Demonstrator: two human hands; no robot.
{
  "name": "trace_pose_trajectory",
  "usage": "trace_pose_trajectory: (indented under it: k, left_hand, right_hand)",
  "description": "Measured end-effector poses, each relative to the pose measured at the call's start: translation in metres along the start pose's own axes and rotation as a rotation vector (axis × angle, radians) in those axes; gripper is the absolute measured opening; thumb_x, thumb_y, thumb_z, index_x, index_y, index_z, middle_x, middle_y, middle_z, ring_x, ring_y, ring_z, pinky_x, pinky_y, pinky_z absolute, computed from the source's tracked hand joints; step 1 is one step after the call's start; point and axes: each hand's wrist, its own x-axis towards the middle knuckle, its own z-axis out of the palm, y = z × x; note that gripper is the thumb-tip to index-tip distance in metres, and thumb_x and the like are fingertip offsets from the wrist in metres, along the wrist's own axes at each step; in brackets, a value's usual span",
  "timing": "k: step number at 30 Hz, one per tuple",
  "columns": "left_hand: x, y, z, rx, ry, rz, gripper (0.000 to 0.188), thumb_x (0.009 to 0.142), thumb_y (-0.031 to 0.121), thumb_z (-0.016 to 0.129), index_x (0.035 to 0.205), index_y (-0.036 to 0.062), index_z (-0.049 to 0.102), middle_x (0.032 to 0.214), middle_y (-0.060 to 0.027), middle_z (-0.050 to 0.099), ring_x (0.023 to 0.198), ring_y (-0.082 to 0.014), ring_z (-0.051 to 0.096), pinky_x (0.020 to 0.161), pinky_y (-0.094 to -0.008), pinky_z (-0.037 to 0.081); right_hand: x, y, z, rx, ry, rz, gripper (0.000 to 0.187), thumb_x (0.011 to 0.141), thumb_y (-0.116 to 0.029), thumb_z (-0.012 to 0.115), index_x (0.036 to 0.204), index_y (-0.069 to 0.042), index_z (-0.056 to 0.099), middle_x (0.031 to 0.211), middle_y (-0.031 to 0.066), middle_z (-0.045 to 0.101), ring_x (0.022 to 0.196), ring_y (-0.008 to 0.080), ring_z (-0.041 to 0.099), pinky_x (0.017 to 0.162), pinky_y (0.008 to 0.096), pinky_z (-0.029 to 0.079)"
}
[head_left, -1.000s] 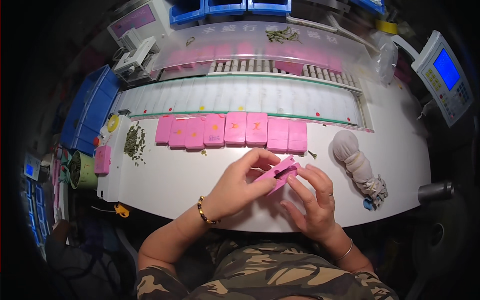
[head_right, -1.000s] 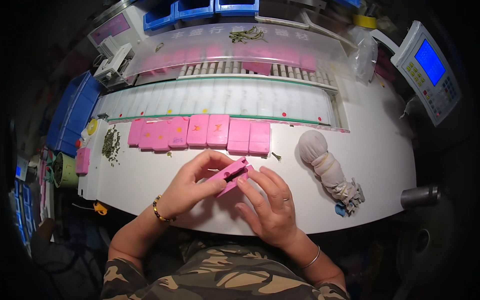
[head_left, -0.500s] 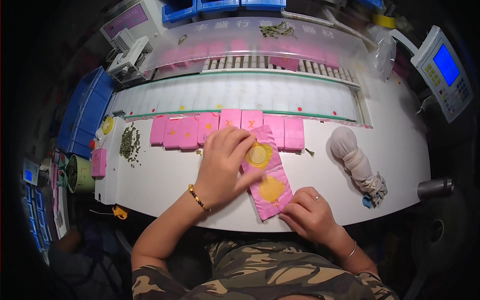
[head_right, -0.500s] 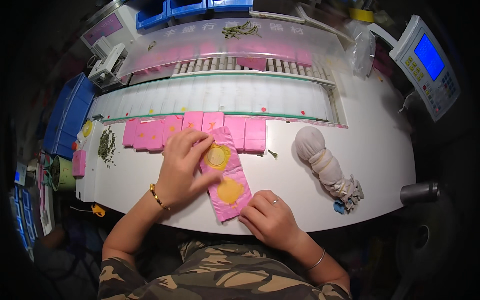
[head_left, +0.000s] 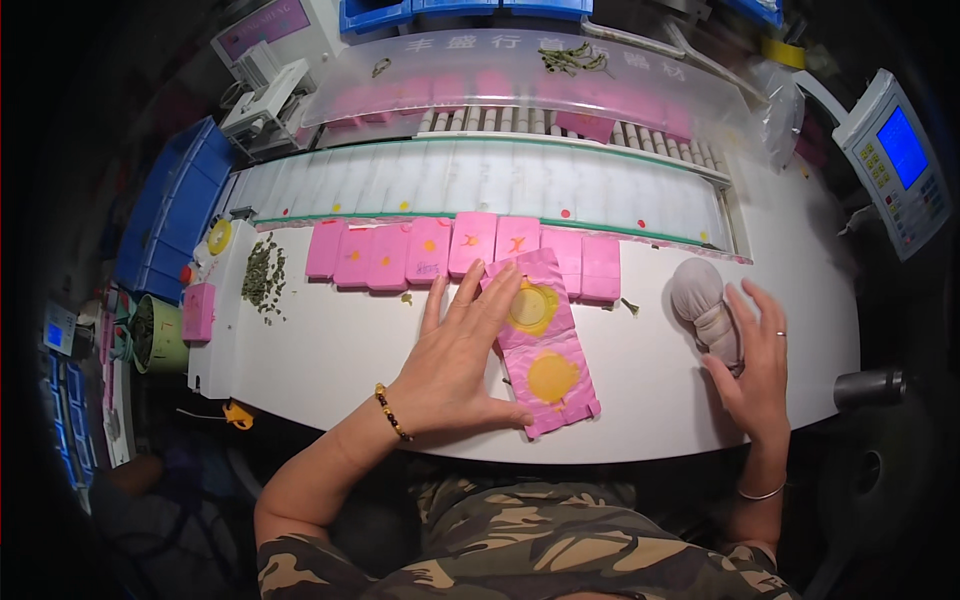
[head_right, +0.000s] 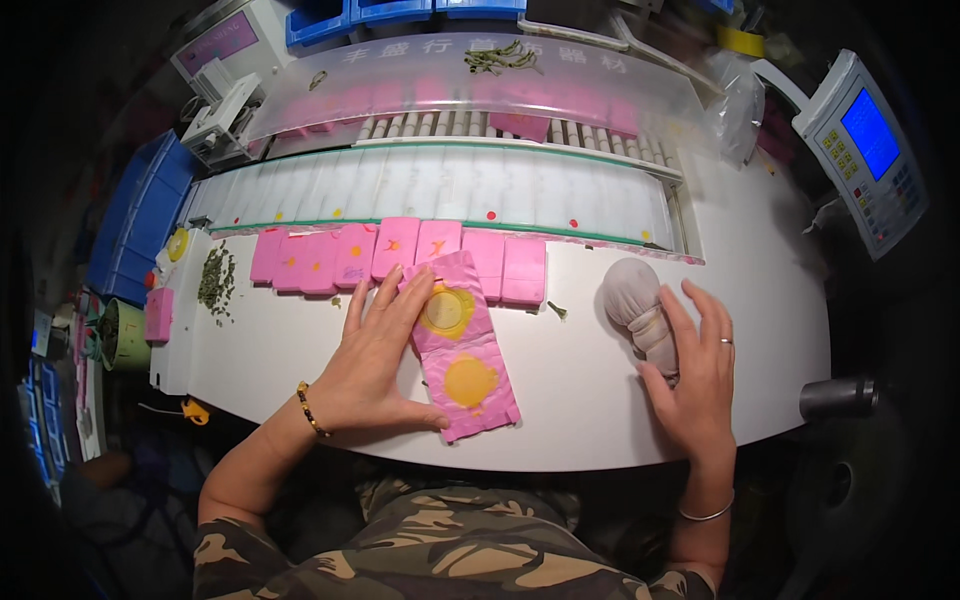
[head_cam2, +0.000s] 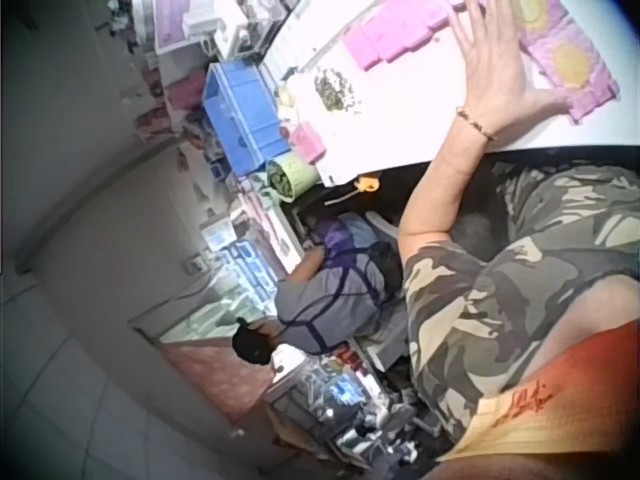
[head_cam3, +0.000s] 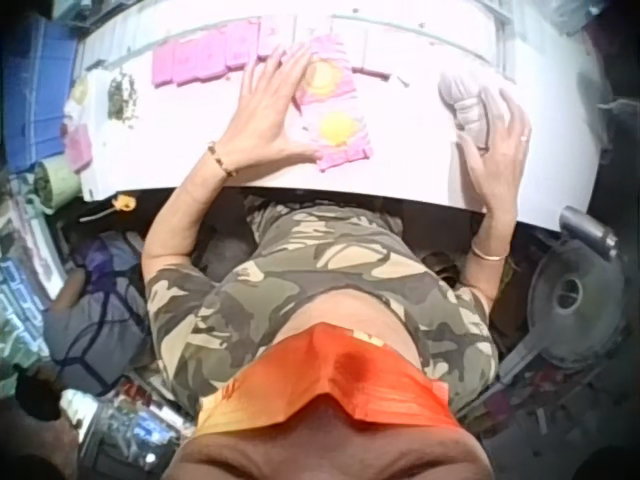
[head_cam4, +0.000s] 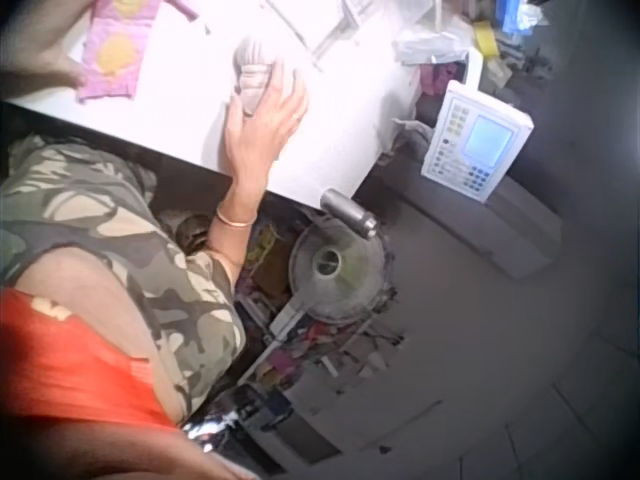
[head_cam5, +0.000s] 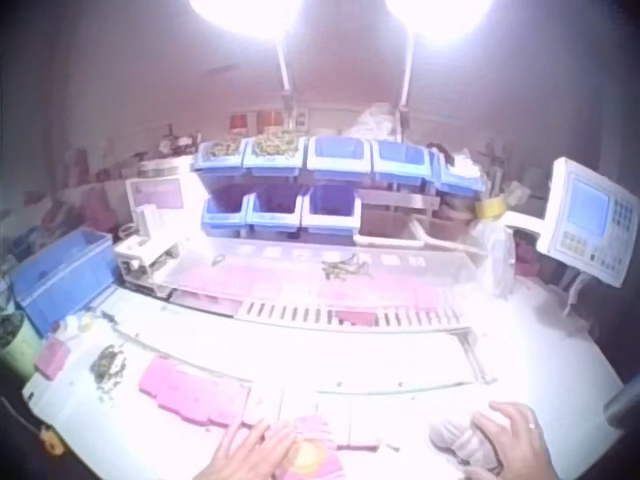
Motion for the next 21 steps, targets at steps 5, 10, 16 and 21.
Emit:
trace_pose_trajectory:
  k: [5,10,16,21]
  left_hand:
    - [0.000,0.001,0.000,-0.064,0.021,-0.016,0.137,0.056,0.060,0.087,0.155,-0.0003,0.012,0.158,-0.0227,0.022,0.149,-0.0408,0.013,0.121,-0.0538,0.001]
    - [0.000,0.000,0.002,-0.090,0.041,-0.024,0.139,0.055,0.054,0.088,0.155,-0.0010,0.008,0.157,-0.0231,0.024,0.149,-0.0394,0.015,0.121,-0.0539,0.003]
    - [-0.004,-0.009,0.011,-0.091,0.053,-0.023,0.141,0.056,0.054,0.088,0.155,-0.0013,0.005,0.158,-0.0221,0.023,0.150,-0.0380,0.014,0.121,-0.0531,0.003]
    - [-0.009,-0.004,0.010,-0.209,0.069,-0.076,0.141,0.058,0.050,0.088,0.154,-0.0007,-0.001,0.160,-0.0207,0.020,0.151,-0.0351,0.013,0.121,-0.0519,0.003]
  right_hand:
    - [-0.009,0.017,0.007,0.247,-0.156,0.059,0.068,0.067,0.007,0.068,0.132,-0.011,0.060,0.123,0.0138,0.059,0.108,0.0361,0.059,0.089,0.0390,0.049]
    - [0.024,-0.030,0.007,0.072,0.356,-0.243,0.067,0.066,0.009,0.066,0.130,-0.014,0.064,0.125,0.0132,0.061,0.102,0.0292,0.063,0.082,0.0379,0.051]
    - [0.042,-0.074,0.051,0.028,0.026,-0.676,0.051,0.081,-0.015,0.062,0.131,-0.026,0.063,0.128,0.0093,0.063,0.087,0.0224,0.063,0.074,0.0312,0.050]
    - [0.044,-0.073,0.043,0.062,-0.040,-0.620,0.052,0.081,-0.017,0.062,0.132,-0.028,0.061,0.130,0.0066,0.061,0.081,0.0191,0.062,0.073,0.0300,0.048]
